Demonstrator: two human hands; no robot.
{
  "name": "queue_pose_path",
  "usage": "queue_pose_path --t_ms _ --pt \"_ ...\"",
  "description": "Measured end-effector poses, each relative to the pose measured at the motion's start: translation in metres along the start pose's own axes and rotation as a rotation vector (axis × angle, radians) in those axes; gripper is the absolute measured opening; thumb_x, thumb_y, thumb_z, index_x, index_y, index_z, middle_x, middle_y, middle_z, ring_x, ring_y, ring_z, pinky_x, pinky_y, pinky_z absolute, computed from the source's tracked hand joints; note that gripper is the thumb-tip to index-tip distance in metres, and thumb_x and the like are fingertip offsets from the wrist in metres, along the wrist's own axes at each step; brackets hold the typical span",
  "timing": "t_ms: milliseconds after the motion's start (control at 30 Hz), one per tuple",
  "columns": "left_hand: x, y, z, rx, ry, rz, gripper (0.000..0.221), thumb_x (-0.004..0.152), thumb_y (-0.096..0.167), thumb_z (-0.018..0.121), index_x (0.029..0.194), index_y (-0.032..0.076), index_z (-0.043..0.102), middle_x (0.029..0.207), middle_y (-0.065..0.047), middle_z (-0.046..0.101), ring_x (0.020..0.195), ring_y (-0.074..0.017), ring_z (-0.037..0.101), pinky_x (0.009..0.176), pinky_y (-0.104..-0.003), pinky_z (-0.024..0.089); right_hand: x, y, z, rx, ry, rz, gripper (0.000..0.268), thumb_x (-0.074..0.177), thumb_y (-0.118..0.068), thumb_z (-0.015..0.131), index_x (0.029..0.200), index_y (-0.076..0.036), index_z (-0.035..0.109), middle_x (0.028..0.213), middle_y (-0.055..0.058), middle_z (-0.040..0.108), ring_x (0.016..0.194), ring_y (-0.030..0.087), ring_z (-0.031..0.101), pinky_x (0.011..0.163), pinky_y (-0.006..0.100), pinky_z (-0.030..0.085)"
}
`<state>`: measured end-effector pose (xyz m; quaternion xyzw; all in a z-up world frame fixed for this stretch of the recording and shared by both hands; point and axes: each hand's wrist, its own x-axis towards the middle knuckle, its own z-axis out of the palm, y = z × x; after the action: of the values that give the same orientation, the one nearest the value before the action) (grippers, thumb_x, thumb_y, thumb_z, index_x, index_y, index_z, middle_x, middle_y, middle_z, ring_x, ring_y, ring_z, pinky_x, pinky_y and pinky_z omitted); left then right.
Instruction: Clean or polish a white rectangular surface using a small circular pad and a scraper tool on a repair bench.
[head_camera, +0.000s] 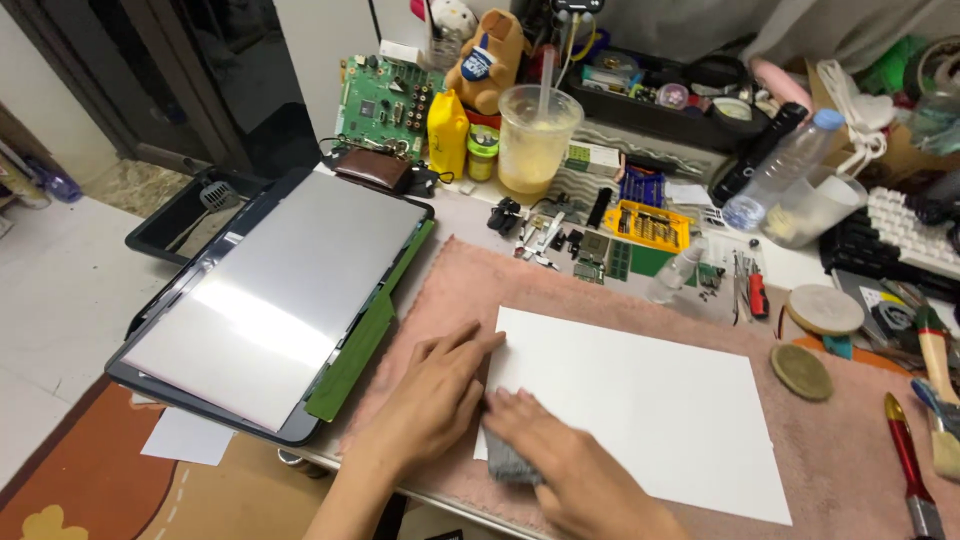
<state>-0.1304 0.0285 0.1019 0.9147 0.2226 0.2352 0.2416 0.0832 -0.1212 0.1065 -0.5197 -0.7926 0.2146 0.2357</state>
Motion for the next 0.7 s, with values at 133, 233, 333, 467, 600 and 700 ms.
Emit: queue_pose_path --t_ms 133,233,333,467,600,700 --pt "0.003 0.007 -0.004 -0.044 0.004 -0.059 0.057 0.108 0.010 0.046 0.164 0.007 0.055 0.170 -0.015 0.063 0.165 -0.0377 0.048 0.123 -0.057 0.036 -0.027 -0.007 -0.004 0.116 -0.082 -0.185 0.090 0.085 -0.028 0.038 0.169 0.003 0.053 0.181 0.027 0.047 0.171 0.042 0.040 0.141 0.057 0.022" --pt "0.002 0.008 -0.005 -0.058 0.013 -0.070 0.054 0.111 0.010 0.045 0.164 0.006 0.055 0.169 -0.014 0.065 0.165 -0.0369 0.048 0.123 -0.056 0.036 -0.034 -0.008 -0.012 0.081 -0.085 -0.194 0.069 0.102 -0.022 0.044 0.165 0.000 0.058 0.175 0.025 0.056 0.164 0.041 0.051 0.138 0.056 0.033" --pt "0.004 0.010 -0.006 -0.063 -0.002 -0.094 0.053 0.114 0.012 0.044 0.165 0.006 0.054 0.169 -0.015 0.065 0.166 -0.0355 0.047 0.124 -0.057 0.035 -0.025 -0.001 -0.023 -0.006 -0.031 -0.155 0.095 0.075 0.031 0.055 0.164 -0.003 0.062 0.172 0.021 0.061 0.161 0.039 0.056 0.137 0.052 0.039" --pt "0.005 0.011 -0.007 -0.076 0.031 -0.092 0.048 0.118 0.018 0.045 0.163 0.005 0.056 0.167 -0.017 0.066 0.165 -0.0342 0.048 0.123 -0.055 0.037 0.006 0.052 -0.027 0.005 0.083 -0.138 0.096 0.073 0.031 0.064 0.161 -0.006 0.064 0.172 0.019 0.062 0.162 0.036 0.056 0.143 0.049 0.029" --pt "0.007 0.016 -0.010 -0.063 0.002 -0.117 0.052 0.116 0.022 0.050 0.165 0.006 0.055 0.168 -0.016 0.066 0.166 -0.0332 0.047 0.125 -0.056 0.035 0.053 0.067 -0.056 0.007 0.091 0.132 0.084 0.084 0.019 0.073 0.163 -0.010 0.064 0.170 0.014 0.063 0.160 0.037 0.055 0.140 0.052 0.028" --pt "0.008 0.018 -0.011 -0.051 -0.007 -0.135 0.056 0.112 0.022 0.056 0.166 0.007 0.053 0.169 -0.016 0.064 0.167 -0.0332 0.045 0.123 -0.056 0.035 0.067 0.091 -0.057 -0.045 0.088 0.121 0.098 0.071 0.028 0.054 0.161 -0.009 0.067 0.166 0.021 0.064 0.162 0.039 0.052 0.140 0.053 0.030"
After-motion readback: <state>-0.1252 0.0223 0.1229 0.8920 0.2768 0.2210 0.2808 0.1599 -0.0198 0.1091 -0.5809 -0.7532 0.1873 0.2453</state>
